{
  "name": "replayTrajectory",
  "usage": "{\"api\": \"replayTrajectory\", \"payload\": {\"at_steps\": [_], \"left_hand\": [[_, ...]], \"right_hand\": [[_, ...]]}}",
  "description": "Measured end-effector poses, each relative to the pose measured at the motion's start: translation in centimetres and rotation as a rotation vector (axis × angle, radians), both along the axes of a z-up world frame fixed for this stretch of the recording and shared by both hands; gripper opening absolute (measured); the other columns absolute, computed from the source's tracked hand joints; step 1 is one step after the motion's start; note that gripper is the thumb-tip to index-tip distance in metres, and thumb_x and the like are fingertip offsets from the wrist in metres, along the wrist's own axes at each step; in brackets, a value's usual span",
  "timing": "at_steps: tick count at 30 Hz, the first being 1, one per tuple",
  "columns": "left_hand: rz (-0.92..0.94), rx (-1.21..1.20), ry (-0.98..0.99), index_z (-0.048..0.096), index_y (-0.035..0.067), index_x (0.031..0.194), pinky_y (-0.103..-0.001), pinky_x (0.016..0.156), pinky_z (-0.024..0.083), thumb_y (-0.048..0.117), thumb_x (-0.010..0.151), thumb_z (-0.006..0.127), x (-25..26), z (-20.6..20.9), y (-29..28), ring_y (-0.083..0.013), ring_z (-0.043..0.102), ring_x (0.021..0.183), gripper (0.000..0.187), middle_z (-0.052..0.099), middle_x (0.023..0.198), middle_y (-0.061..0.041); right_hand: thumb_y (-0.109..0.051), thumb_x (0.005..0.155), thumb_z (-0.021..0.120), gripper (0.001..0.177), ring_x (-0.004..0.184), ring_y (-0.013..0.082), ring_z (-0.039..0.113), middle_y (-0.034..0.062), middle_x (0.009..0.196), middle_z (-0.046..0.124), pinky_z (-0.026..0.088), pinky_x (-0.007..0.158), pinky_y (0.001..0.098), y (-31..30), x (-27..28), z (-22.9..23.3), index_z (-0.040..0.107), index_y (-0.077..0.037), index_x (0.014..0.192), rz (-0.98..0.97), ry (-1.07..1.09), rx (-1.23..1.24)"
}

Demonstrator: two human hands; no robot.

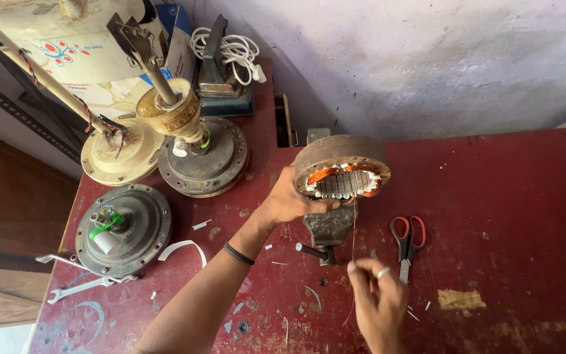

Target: The person winds copper wire around the slots of a motor stator held in a bench vise. They use scissors to cut the wire and continue wrapping it into the stator slots.

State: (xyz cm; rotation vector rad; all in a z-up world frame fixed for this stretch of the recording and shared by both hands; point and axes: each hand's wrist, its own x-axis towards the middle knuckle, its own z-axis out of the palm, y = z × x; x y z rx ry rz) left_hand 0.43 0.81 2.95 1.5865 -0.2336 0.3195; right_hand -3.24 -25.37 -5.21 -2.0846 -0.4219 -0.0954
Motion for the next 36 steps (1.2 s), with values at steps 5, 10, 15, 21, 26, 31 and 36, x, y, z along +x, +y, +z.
{"api": "replayTrajectory", "payload": {"at_steps": [5, 10, 15, 21, 26, 31, 36], "left_hand": [[-0.033, -0.036, 0.002, 0.061, -0.001, 0.134, -0.033, 0.105, 0.055, -0.003, 0.074, 0.088, 0.1, 0.0, 0.0, -0.0140, 0.064, 0.115, 0.065, 0.071, 0.124, -0.006], [-0.062, -0.080, 0.064, 0.063, -0.001, 0.132, -0.033, 0.100, 0.059, -0.002, 0.074, 0.087, 0.1, -0.1, 0.1, -0.0133, 0.066, 0.110, 0.062, 0.072, 0.121, -0.006], [-0.025, -0.018, 0.035, 0.064, -0.002, 0.130, -0.032, 0.099, 0.056, -0.004, 0.074, 0.088, 0.1, -0.2, 0.0, -0.0126, 0.065, 0.109, 0.061, 0.072, 0.119, -0.006], [-0.059, -0.069, 0.048, 0.065, -0.001, 0.129, -0.031, 0.097, 0.058, -0.002, 0.075, 0.087, 0.1, -0.2, 0.0, -0.0119, 0.066, 0.107, 0.058, 0.073, 0.117, -0.005], [-0.028, -0.033, 0.025, 0.067, -0.002, 0.126, -0.031, 0.098, 0.057, -0.003, 0.075, 0.087, -0.1, -0.1, 0.0, -0.0116, 0.065, 0.106, 0.055, 0.073, 0.117, -0.006], [-0.011, 0.047, 0.051, 0.066, -0.002, 0.126, -0.032, 0.096, 0.057, -0.002, 0.075, 0.088, -0.3, 0.6, -0.1, -0.0116, 0.065, 0.105, 0.055, 0.073, 0.115, -0.005], [-0.043, -0.006, 0.043, 0.064, 0.000, 0.128, -0.034, 0.097, 0.060, 0.000, 0.074, 0.087, -0.2, 0.9, 0.0, -0.0134, 0.067, 0.106, 0.059, 0.073, 0.117, -0.005]], "right_hand": [[-0.028, 0.088, 0.068, 0.020, 0.042, 0.0053, 0.057, -0.0052, 0.055, 0.068, 0.041, 0.037, 0.0263, -5.5, -3.7, -3.2, 0.077, -0.012, 0.081, 0.155, 0.280, -0.136], [-0.038, 0.077, 0.079, 0.026, 0.059, 0.0123, 0.060, 0.0021, 0.069, 0.068, 0.047, 0.054, 0.0313, -6.3, -2.6, -0.2, 0.079, -0.016, 0.091, 0.213, 0.496, -0.361], [-0.044, 0.071, 0.085, 0.059, 0.078, 0.0189, 0.074, 0.0064, 0.096, 0.078, 0.058, 0.067, 0.0390, -4.5, 3.8, 9.7, 0.073, -0.020, 0.124, 0.128, 0.462, -0.352], [-0.017, 0.083, 0.081, 0.025, 0.070, 0.0114, 0.065, 0.0066, 0.086, 0.076, 0.051, 0.062, 0.0243, 4.7, 5.7, 12.1, 0.078, -0.005, 0.105, 0.048, -0.161, 0.031], [-0.007, 0.085, 0.078, 0.009, 0.060, 0.0135, 0.058, 0.0075, 0.073, 0.067, 0.045, 0.055, 0.0283, 6.5, 4.9, 11.3, 0.078, -0.003, 0.093, -0.071, -0.248, 0.066], [-0.005, 0.084, 0.077, 0.006, 0.058, 0.0119, 0.056, 0.0045, 0.071, 0.065, 0.042, 0.051, 0.0289, 5.7, 5.1, 8.7, 0.076, -0.003, 0.089, -0.074, -0.273, 0.081], [-0.010, 0.091, 0.072, 0.006, 0.048, 0.0087, 0.050, 0.0027, 0.064, 0.065, 0.035, 0.042, 0.0252, 2.1, 3.3, 4.1, 0.076, -0.005, 0.091, -0.027, -0.187, 0.010]]}}
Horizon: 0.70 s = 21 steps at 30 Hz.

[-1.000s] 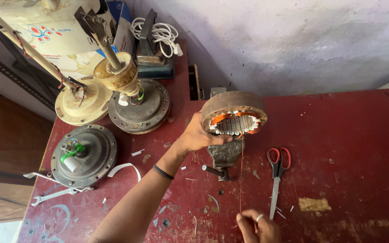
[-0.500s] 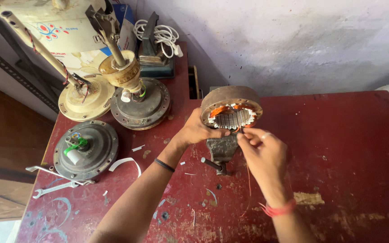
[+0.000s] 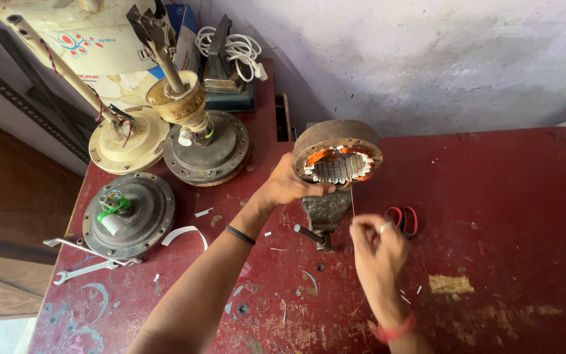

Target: The person winds copper wire around the slots of a motor stator held in a bench vise. They use scissors to cut the wire and continue wrapping it into the stator slots.

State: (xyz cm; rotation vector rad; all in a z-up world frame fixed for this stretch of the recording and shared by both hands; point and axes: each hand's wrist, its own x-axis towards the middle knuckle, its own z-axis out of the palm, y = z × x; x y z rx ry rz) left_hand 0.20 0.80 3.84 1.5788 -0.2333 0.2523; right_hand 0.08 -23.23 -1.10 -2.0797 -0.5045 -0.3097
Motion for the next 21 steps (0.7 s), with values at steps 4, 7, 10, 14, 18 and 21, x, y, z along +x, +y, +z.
{"api": "replayTrajectory", "payload": {"at_steps": [4, 7, 10, 14, 18, 21], "left_hand": [[0.015, 0.048, 0.025, 0.066, -0.002, 0.126, -0.033, 0.096, 0.061, -0.001, 0.075, 0.088, 0.2, -0.6, 0.2, -0.0147, 0.069, 0.106, 0.056, 0.075, 0.116, -0.008], [-0.003, 0.017, -0.007, 0.066, -0.002, 0.127, -0.033, 0.098, 0.060, -0.002, 0.075, 0.088, 0.4, -1.1, 0.3, -0.0145, 0.067, 0.108, 0.057, 0.074, 0.118, -0.008], [-0.026, -0.023, -0.018, 0.066, -0.001, 0.128, -0.033, 0.099, 0.060, -0.002, 0.076, 0.086, 0.5, -1.4, 0.3, -0.0135, 0.067, 0.109, 0.056, 0.072, 0.120, -0.007], [-0.012, -0.009, 0.011, 0.065, -0.001, 0.131, -0.033, 0.100, 0.057, 0.000, 0.077, 0.087, 0.2, -1.0, 0.1, -0.0141, 0.065, 0.110, 0.058, 0.072, 0.121, -0.007], [-0.011, -0.044, 0.018, 0.061, 0.001, 0.136, -0.035, 0.107, 0.051, 0.005, 0.076, 0.089, -0.5, -0.1, -0.2, -0.0159, 0.063, 0.117, 0.066, 0.070, 0.126, -0.006], [0.052, -0.014, 0.062, 0.061, 0.001, 0.136, -0.037, 0.110, 0.049, 0.011, 0.073, 0.091, -1.4, 0.5, -0.4, -0.0190, 0.063, 0.120, 0.070, 0.070, 0.127, -0.008]], "right_hand": [[-0.013, 0.089, 0.067, 0.011, 0.040, 0.0075, 0.049, 0.0003, 0.059, 0.067, 0.036, 0.034, 0.0234, -4.2, -4.7, -3.8, 0.076, -0.007, 0.091, 0.016, 0.205, -0.073], [-0.015, 0.088, 0.071, 0.011, 0.043, 0.0103, 0.054, 0.0025, 0.056, 0.067, 0.041, 0.039, 0.0283, -8.1, -7.6, -5.9, 0.078, -0.008, 0.084, 0.068, 0.463, -0.167], [-0.014, 0.081, 0.076, 0.008, 0.054, 0.0105, 0.061, 0.0031, 0.065, 0.068, 0.049, 0.052, 0.0290, -10.9, -8.8, -7.6, 0.081, -0.009, 0.081, 0.117, 0.672, -0.314], [-0.017, 0.076, 0.083, 0.010, 0.061, 0.0116, 0.066, 0.0040, 0.068, 0.072, 0.054, 0.061, 0.0287, -12.2, -8.7, -8.8, 0.080, -0.009, 0.080, 0.162, 0.793, -0.318], [-0.018, 0.078, 0.077, 0.010, 0.059, 0.0106, 0.063, 0.0037, 0.064, 0.074, 0.051, 0.059, 0.0280, -12.2, -8.2, -8.3, 0.081, -0.009, 0.076, 0.202, 0.777, -0.409], [-0.022, 0.079, 0.080, 0.012, 0.055, 0.0096, 0.060, 0.0042, 0.064, 0.073, 0.047, 0.056, 0.0274, -11.8, -8.5, -7.7, 0.082, -0.010, 0.079, 0.193, 0.805, -0.339]]}}
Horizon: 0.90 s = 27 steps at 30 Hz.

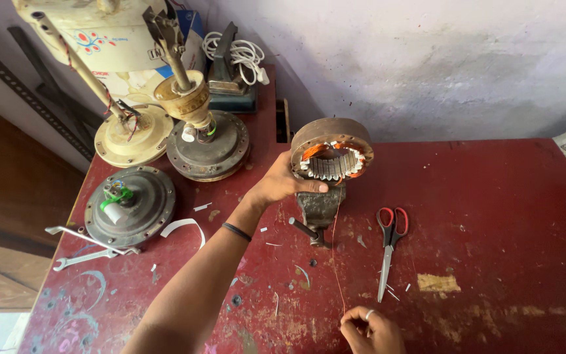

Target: The person winds copper wire around the slots of a motor stator held in a bench vise. They use scissors to cut the wire and continue wrapping it into the stator slots.

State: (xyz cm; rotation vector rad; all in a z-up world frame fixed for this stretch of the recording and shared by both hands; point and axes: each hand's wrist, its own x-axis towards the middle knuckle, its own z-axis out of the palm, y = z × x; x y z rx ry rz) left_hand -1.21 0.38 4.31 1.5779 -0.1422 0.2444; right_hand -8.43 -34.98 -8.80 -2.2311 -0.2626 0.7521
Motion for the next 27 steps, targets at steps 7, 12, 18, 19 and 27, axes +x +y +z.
{"api": "replayTrajectory", "payload": {"at_steps": [7, 12, 18, 19, 27], "left_hand": [[0.683, 0.003, -0.285, 0.059, 0.008, 0.137, -0.039, 0.118, 0.041, 0.004, 0.075, 0.067, -3.9, -0.6, -2.9, -0.0245, 0.055, 0.135, 0.063, 0.063, 0.135, -0.008], [0.738, 0.741, -0.373, 0.073, 0.014, 0.114, -0.037, 0.100, 0.044, 0.000, 0.078, 0.069, -7.3, -0.5, -8.3, -0.0187, 0.058, 0.117, 0.039, 0.070, 0.120, -0.002], [0.475, 1.012, -0.423, 0.075, 0.013, 0.110, -0.042, 0.101, 0.039, 0.019, 0.080, 0.077, -7.5, 1.3, -10.1, -0.0223, 0.056, 0.124, 0.031, 0.069, 0.124, 0.001], [0.470, 1.018, -0.413, 0.076, 0.013, 0.109, -0.043, 0.102, 0.040, 0.022, 0.080, 0.078, -7.5, 1.4, -10.0, -0.0220, 0.056, 0.124, 0.030, 0.069, 0.123, 0.001], [0.571, 0.900, -0.344, 0.079, 0.015, 0.108, -0.038, 0.101, 0.039, 0.022, 0.092, 0.073, -7.4, 0.6, -10.1, -0.0158, 0.062, 0.113, 0.018, 0.076, 0.112, 0.004]], "right_hand": [[-0.019, 0.076, 0.076, 0.013, 0.052, 0.0097, 0.054, 0.0019, 0.061, 0.073, 0.040, 0.053, 0.0276, 0.1, -0.6, 0.7, 0.082, -0.008, 0.080, -0.061, -0.049, 0.044], [-0.017, 0.079, 0.074, 0.008, 0.056, 0.0106, 0.053, 0.0025, 0.060, 0.069, 0.040, 0.058, 0.0281, -0.3, -0.9, 0.7, 0.076, -0.009, 0.081, -0.038, -0.080, 0.101], [-0.014, 0.083, 0.071, 0.009, 0.063, 0.0123, 0.058, 0.0059, 0.071, 0.071, 0.046, 0.064, 0.0325, -0.4, -1.3, 2.0, 0.074, -0.006, 0.081, -0.032, 0.031, 0.301], [-0.014, 0.083, 0.069, 0.010, 0.065, 0.0115, 0.060, 0.0049, 0.077, 0.076, 0.049, 0.067, 0.0313, -0.5, -1.3, 2.5, 0.074, -0.005, 0.081, -0.012, 0.038, 0.393], [-0.017, 0.092, 0.061, 0.015, 0.059, 0.0157, 0.064, 0.0105, 0.064, 0.067, 0.054, 0.058, 0.0328, -0.2, -0.7, 11.1, 0.068, -0.004, 0.097, -0.026, 0.119, 0.582]]}}
